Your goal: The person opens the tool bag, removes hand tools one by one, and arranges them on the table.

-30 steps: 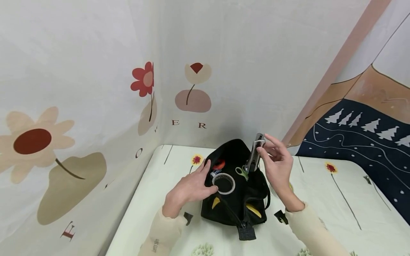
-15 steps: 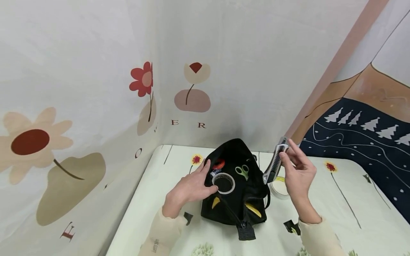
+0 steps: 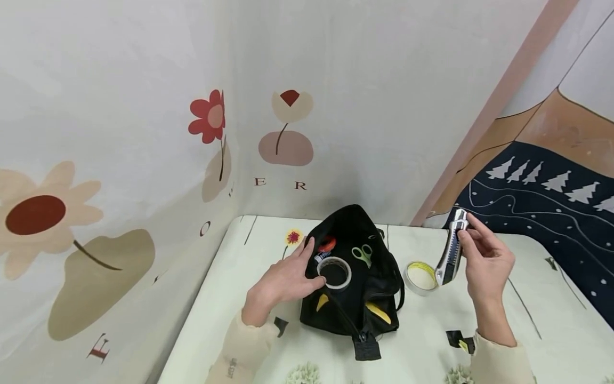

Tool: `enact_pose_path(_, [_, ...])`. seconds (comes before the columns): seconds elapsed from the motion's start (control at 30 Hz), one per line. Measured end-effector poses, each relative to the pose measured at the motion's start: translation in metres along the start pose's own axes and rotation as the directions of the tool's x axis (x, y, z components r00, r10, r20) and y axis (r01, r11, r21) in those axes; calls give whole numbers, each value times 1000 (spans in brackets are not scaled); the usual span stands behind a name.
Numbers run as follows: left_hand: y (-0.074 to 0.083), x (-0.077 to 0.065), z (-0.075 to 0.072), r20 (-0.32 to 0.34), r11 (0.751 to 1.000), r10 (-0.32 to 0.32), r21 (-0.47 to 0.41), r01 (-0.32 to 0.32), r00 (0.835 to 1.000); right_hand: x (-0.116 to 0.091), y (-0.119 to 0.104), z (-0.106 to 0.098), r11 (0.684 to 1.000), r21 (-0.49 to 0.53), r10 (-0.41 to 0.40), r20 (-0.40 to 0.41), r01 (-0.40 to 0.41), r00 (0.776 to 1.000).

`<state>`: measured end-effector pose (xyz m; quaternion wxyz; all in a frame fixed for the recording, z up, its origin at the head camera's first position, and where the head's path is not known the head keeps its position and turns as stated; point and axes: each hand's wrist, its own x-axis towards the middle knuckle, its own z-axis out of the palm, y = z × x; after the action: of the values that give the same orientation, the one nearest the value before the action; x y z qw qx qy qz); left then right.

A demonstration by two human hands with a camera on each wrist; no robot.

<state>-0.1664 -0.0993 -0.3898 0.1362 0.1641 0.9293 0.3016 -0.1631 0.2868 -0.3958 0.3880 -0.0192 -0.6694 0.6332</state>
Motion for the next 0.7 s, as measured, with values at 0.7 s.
enact_pose_path(0.7, [1,1,-2,-6,1000,-6,10,6,1000,31,50,-44,748,-644,319,140,-158,937])
